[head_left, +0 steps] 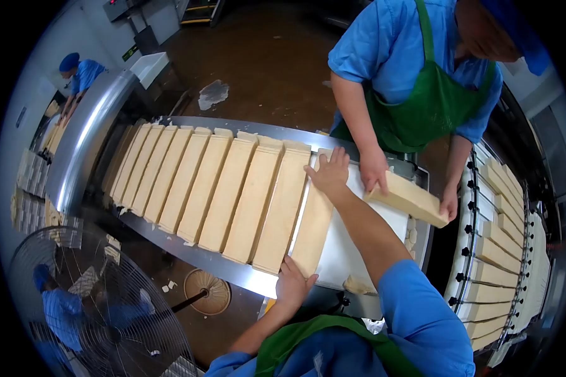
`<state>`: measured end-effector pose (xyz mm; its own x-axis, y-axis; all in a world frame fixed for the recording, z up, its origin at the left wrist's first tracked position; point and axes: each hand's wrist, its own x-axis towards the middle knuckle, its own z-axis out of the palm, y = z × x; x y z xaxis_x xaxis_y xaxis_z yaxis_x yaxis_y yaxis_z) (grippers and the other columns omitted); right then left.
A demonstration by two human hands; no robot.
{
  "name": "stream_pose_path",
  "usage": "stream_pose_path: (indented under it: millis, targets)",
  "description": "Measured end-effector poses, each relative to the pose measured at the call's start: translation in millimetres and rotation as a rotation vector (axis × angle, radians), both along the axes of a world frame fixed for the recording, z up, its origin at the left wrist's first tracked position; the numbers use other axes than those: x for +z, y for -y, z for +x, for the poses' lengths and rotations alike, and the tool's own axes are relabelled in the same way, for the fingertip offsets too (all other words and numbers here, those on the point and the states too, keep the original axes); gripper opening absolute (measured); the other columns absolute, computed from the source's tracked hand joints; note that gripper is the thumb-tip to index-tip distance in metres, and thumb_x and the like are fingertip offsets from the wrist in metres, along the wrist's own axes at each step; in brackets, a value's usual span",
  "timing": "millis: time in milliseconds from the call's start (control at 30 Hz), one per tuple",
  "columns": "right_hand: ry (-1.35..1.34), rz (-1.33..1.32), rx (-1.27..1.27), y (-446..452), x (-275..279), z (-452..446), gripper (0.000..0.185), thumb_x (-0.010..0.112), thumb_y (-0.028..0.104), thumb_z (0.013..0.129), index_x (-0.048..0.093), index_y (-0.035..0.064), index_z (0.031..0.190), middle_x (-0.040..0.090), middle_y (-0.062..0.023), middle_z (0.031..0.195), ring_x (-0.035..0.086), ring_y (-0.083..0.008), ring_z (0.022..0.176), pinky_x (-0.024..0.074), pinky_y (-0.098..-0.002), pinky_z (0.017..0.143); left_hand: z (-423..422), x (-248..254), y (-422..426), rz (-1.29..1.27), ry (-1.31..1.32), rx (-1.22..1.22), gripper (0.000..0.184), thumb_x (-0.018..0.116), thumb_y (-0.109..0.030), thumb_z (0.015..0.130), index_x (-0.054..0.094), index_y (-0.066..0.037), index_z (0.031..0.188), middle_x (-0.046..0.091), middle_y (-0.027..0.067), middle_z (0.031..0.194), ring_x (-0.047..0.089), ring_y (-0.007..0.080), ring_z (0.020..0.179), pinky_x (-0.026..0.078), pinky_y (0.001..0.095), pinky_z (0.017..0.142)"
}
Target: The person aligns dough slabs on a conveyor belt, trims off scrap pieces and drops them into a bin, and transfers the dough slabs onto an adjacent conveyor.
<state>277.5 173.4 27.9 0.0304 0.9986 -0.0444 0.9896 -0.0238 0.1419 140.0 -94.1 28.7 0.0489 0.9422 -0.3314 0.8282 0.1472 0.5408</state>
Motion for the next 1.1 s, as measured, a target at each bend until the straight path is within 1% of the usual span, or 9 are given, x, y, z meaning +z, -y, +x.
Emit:
stream_pose_path:
  millis: [300,400,500,667,767,867,1033,1067,1100]
  targets:
    - [-0.301,-0.138,-0.572,51.6,39.1,87.9,0.069,0.051,0.052,0.080,0.043,0.0088,0.132,0.042,-0.0166,0.130,0.044,-0.0377,0.118,0.0307,-0.0587,0.095,15.4,5.9,-21.8,0.076,0.072,-0.175,0.078,0.077,-0.028,0.068,0.034,0.009,0.121,0.047,0.0264,0.105,0.054,0.0442,0.091,0.048,0.0488,0.081]
    - [-0.525,0.058,-0.864,87.2,45.3,141.6,0.079,0.066,0.047,0.070,0.038,0.0125,0.136,0.013,-0.0152,0.151,0.033,-0.0479,0.126,0.0375,-0.0646,0.092,41.4,17.5,-30.9,0.002,0.196,-0.301,0.082,0.077,-0.033,0.067,0.032,0.004,0.124,0.041,0.0281,0.114,0.056,0.0460,0.089,0.051,0.0509,0.075]
    - [-0.549,0.081,-0.898,126.0,33.8,191.9,0.089,0.069,0.047,0.070,0.030,0.0061,0.140,0.001,-0.0238,0.152,0.042,-0.0404,0.125,0.0456,-0.0439,0.093,84.6,26.7,-23.4,-0.063,0.069,-0.392,0.083,0.076,-0.036,0.069,0.029,0.002,0.126,0.038,0.0286,0.117,0.056,0.0469,0.090,0.051,0.0504,0.075]
    - [-0.859,0.281,-1.158,224.4,57.9,262.3,0.079,0.068,0.039,0.070,0.031,0.0044,0.130,0.024,-0.0252,0.141,0.047,-0.0445,0.116,0.0425,-0.0477,0.096,148.4,33.8,-3.2,0.127,0.073,-0.409,0.078,0.076,-0.019,0.068,0.030,0.002,0.128,0.037,0.0292,0.118,0.054,0.0483,0.095,0.047,0.0512,0.083]
    - [-0.906,0.814,-1.224,307.7,75.4,300.3,0.075,0.066,0.035,0.074,0.030,0.0028,0.131,0.031,-0.0246,0.133,0.045,-0.0446,0.116,0.0405,-0.0487,0.096,184.5,45.0,9.7,0.349,0.263,-0.492,0.078,0.075,-0.009,0.065,0.034,0.000,0.131,0.035,0.0289,0.124,0.048,0.0473,0.106,0.043,0.0472,0.091]
    - [-0.740,0.949,-1.369,419.9,96.2,349.7,0.078,0.065,0.038,0.078,0.028,-0.0017,0.135,0.036,-0.0247,0.130,0.046,-0.0419,0.115,0.0415,-0.0470,0.096,232.3,66.5,36.3,0.402,0.373,-0.812,0.079,0.075,-0.006,0.064,0.038,-0.007,0.134,0.033,0.0269,0.130,0.042,0.0455,0.115,0.040,0.0454,0.095]
    - [-0.650,1.004,-1.672,624.3,91.6,411.0,0.067,0.064,0.041,0.078,0.043,-0.0068,0.120,0.053,-0.0297,0.111,0.057,-0.0438,0.097,0.0474,-0.0477,0.087,289.4,44.5,112.4,0.971,0.833,-1.364,0.058,0.077,-0.016,0.066,0.057,-0.014,0.120,0.050,0.0163,0.120,0.060,0.0333,0.089,0.052,0.0401,0.068]
    - [-0.553,0.861,-1.742,651.6,99.7,412.9,0.068,0.061,0.044,0.078,0.044,-0.0075,0.120,0.053,-0.0325,0.113,0.056,-0.0449,0.104,0.0458,-0.0466,0.090,297.3,59.4,125.1,0.518,0.731,-1.630,0.052,0.073,-0.017,0.071,0.057,-0.015,0.121,0.054,0.0129,0.114,0.062,0.0298,0.083,0.051,0.0395,0.065]
    - [-0.631,0.861,-1.663,689.1,75.1,426.3,0.069,0.059,0.046,0.078,0.047,-0.0072,0.120,0.053,-0.0348,0.116,0.055,-0.0470,0.106,0.0446,-0.0452,0.092,303.2,57.9,137.7,0.441,0.766,-1.815,0.045,0.067,-0.015,0.077,0.057,-0.015,0.121,0.053,0.0117,0.116,0.062,0.0263,0.079,0.051,0.0367,0.064]
